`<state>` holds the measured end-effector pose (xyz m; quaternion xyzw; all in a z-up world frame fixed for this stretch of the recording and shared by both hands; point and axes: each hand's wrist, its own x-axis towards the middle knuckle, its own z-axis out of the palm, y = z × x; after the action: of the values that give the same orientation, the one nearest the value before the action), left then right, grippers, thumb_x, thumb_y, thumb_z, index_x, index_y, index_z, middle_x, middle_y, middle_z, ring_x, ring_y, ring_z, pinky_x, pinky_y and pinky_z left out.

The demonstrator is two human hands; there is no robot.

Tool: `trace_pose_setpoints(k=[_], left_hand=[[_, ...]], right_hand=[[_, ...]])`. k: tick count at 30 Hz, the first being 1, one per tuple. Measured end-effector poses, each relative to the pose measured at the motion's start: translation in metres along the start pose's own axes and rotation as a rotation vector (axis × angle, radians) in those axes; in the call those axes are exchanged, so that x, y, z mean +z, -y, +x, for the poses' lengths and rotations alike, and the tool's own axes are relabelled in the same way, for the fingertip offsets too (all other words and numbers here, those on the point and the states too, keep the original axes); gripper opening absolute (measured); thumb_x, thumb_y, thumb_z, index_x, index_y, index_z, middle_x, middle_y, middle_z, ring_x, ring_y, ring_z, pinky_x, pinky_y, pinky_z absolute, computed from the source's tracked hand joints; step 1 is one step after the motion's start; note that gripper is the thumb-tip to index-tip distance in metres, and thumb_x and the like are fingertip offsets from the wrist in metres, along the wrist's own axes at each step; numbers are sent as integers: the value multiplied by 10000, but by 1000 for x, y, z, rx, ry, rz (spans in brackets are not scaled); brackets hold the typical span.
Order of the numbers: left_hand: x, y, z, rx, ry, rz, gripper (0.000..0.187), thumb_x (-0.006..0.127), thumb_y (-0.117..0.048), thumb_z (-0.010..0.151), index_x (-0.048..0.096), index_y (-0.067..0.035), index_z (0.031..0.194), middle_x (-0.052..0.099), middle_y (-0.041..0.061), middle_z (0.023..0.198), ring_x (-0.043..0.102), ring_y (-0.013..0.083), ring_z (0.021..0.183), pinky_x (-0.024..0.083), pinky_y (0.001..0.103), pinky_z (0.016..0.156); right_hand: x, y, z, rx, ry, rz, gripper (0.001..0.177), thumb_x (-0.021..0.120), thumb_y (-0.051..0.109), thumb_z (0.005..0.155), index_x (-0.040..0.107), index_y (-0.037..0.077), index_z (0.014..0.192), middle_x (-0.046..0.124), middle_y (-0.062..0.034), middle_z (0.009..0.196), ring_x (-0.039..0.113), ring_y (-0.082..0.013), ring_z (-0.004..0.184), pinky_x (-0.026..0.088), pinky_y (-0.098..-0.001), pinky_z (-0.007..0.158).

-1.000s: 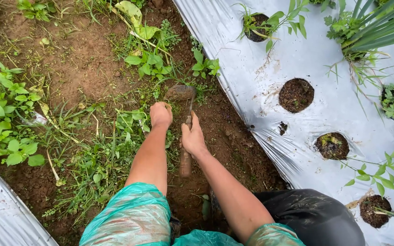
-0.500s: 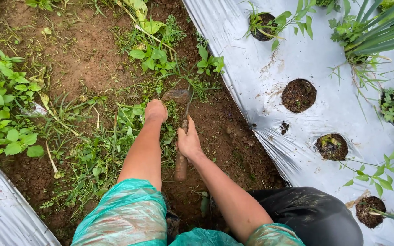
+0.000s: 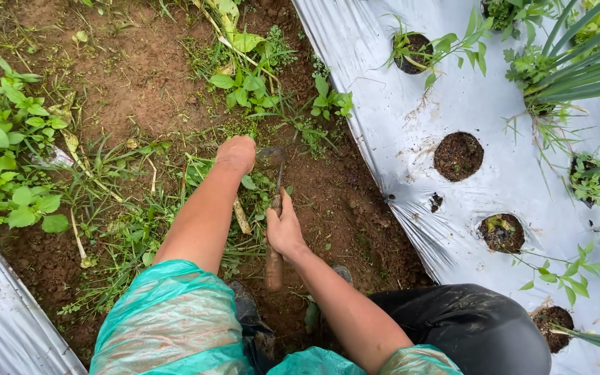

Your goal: The person uses a small hand hoe to loosen soil and remove weeds from a garden bed covered with white plastic mulch. They gather the uprooted weeds by hand and place them into a pile on the ground.

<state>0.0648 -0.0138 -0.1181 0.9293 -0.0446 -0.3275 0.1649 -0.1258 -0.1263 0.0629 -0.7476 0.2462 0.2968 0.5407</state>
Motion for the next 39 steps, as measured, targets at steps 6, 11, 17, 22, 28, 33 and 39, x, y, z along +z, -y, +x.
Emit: trace_pose_setpoints(k=[6,11,17,22,28,33,39], left_hand=[[-8,10,-4,106,5,46,194,617,-24,938,810,-33,949,786,187,931,765,371,916,654,535,817],[-12,23,-13,110,9,0,227,595,-32,951,802,-40,1043,779,202,1013,755,386,991,629,556,867],[3,47,6,40,-35,-69,228,609,-58,938,819,-131,990,790,162,990,755,387,999,608,564,898],[-15,48,1,9,-81,-164,243,586,-48,958,793,-98,1074,775,180,1062,741,394,1041,601,576,910],[-29,50,-7,8,-164,-139,180,613,-139,996,768,-101,1080,712,206,1178,728,419,1029,629,565,880],[-44,41,-16,-18,-106,-129,226,617,-257,1020,758,-104,1111,709,174,1152,733,395,1045,616,552,881],[-42,33,-24,8,-109,-87,424,402,-349,1057,732,-128,1205,709,169,1227,730,394,1064,592,549,920]], right_hand=[[-18,6,22,-93,-165,197,670,412,154,1032,140,88,1641,645,-186,1012,728,-190,826,675,-298,777],[-21,12,39,-215,-283,214,681,391,113,1033,81,32,1634,585,-144,895,669,-173,685,657,-281,618],[8,-2,35,-95,-162,90,679,431,139,1018,165,78,1639,633,-88,720,683,-178,581,610,-299,544],[10,11,52,-115,-152,136,664,438,135,1021,203,106,1641,652,-113,704,698,-198,583,596,-307,559],[-3,26,79,-203,-278,257,661,402,125,1044,142,120,1651,618,-124,878,685,-167,674,658,-306,629],[7,17,99,-173,-244,214,678,421,168,1051,110,110,1651,606,-93,794,689,-185,613,635,-305,558],[21,22,77,-208,-113,173,629,426,125,1036,215,90,1627,641,-135,863,686,-167,659,634,-296,576]])
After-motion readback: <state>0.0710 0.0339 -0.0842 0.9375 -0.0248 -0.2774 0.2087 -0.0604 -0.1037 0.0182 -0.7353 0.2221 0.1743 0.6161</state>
